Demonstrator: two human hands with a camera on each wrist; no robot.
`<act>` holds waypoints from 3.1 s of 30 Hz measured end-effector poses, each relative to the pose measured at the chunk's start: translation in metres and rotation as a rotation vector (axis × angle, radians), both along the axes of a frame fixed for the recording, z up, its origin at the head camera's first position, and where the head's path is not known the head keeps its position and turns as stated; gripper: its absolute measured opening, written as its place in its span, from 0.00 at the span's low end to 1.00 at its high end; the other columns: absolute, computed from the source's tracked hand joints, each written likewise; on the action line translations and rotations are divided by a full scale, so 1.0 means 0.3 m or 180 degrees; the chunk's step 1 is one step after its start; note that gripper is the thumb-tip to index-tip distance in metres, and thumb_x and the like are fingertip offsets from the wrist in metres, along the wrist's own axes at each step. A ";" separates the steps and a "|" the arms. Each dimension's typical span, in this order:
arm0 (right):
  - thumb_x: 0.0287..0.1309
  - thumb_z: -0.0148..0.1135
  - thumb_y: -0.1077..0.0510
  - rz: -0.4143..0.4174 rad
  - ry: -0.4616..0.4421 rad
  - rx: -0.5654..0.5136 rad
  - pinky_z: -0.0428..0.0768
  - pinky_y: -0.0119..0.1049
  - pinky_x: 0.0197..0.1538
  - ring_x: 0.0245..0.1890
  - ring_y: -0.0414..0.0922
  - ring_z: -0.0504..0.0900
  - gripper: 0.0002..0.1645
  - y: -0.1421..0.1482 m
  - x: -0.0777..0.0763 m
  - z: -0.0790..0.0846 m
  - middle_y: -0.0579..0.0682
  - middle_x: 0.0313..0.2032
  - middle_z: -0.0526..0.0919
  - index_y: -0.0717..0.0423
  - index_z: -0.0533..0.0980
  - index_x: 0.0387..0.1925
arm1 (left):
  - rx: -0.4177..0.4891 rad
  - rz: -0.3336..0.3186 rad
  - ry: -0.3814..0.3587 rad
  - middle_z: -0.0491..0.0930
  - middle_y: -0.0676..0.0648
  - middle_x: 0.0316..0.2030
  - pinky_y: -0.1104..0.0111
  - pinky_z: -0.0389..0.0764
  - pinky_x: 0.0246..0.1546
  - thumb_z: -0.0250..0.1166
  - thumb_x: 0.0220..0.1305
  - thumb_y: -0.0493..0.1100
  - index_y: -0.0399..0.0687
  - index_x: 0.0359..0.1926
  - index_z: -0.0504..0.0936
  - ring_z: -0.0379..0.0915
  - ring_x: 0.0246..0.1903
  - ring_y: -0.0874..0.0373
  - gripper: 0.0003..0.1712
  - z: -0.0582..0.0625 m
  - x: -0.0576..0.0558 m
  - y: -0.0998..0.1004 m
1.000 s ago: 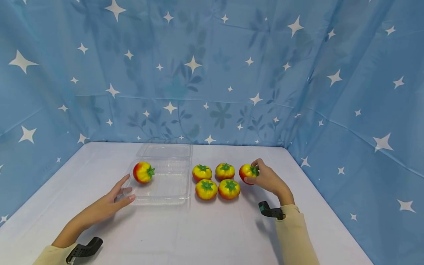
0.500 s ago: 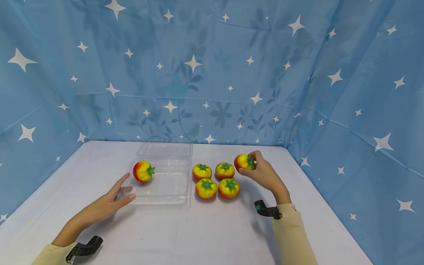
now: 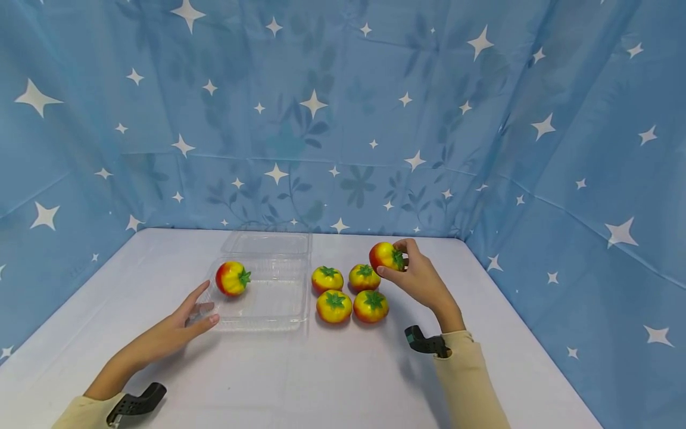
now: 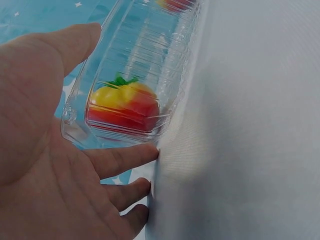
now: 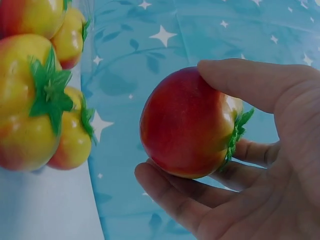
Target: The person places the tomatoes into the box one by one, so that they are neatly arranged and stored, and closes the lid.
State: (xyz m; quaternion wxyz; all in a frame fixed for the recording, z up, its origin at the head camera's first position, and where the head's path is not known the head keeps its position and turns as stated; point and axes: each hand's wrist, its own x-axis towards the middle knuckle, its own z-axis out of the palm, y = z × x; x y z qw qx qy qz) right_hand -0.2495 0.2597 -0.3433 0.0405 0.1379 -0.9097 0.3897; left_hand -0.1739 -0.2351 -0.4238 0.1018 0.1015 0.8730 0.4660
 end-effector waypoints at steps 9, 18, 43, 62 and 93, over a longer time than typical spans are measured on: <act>0.71 0.70 0.44 0.0069 0.0065 -0.0066 0.80 0.62 0.63 0.67 0.67 0.75 0.43 -0.023 0.005 0.005 0.66 0.72 0.69 0.62 0.61 0.71 | -0.0074 0.0000 -0.0004 0.54 0.21 0.78 0.25 0.65 0.64 0.62 0.80 0.58 0.48 0.87 0.33 0.52 0.75 0.20 0.56 0.004 -0.009 -0.002; 0.71 0.71 0.45 0.0233 0.0097 -0.0227 0.80 0.62 0.63 0.68 0.68 0.76 0.40 -0.055 0.010 0.009 0.64 0.69 0.72 0.61 0.63 0.69 | -0.0129 -0.0004 0.0002 0.54 0.20 0.78 0.25 0.65 0.64 0.61 0.80 0.59 0.49 0.87 0.33 0.52 0.75 0.19 0.56 0.000 -0.010 -0.006; 0.70 0.73 0.49 0.0528 0.0047 -0.0382 0.82 0.60 0.62 0.64 0.66 0.79 0.38 -0.132 0.021 -0.018 0.63 0.66 0.74 0.58 0.63 0.69 | -0.0010 -0.0023 -0.0049 0.55 0.21 0.78 0.27 0.64 0.66 0.61 0.81 0.58 0.51 0.88 0.31 0.52 0.75 0.21 0.56 -0.007 0.001 -0.003; 0.68 0.75 0.52 0.0820 0.0085 -0.0400 0.89 0.48 0.50 0.52 0.58 0.85 0.40 -0.253 0.033 -0.018 0.58 0.66 0.75 0.51 0.65 0.73 | 0.0014 -0.0024 -0.0071 0.54 0.21 0.78 0.26 0.61 0.67 0.63 0.78 0.60 0.49 0.87 0.31 0.51 0.76 0.20 0.59 -0.017 0.002 -0.005; 0.67 0.73 0.54 0.1210 0.0427 -0.0549 0.84 0.41 0.59 0.57 0.50 0.77 0.35 -0.799 0.072 -0.076 0.56 0.61 0.76 0.62 0.69 0.69 | -0.0013 0.0050 0.0017 0.58 0.24 0.77 0.25 0.56 0.69 0.66 0.76 0.58 0.49 0.88 0.34 0.52 0.76 0.23 0.60 -0.016 -0.001 0.015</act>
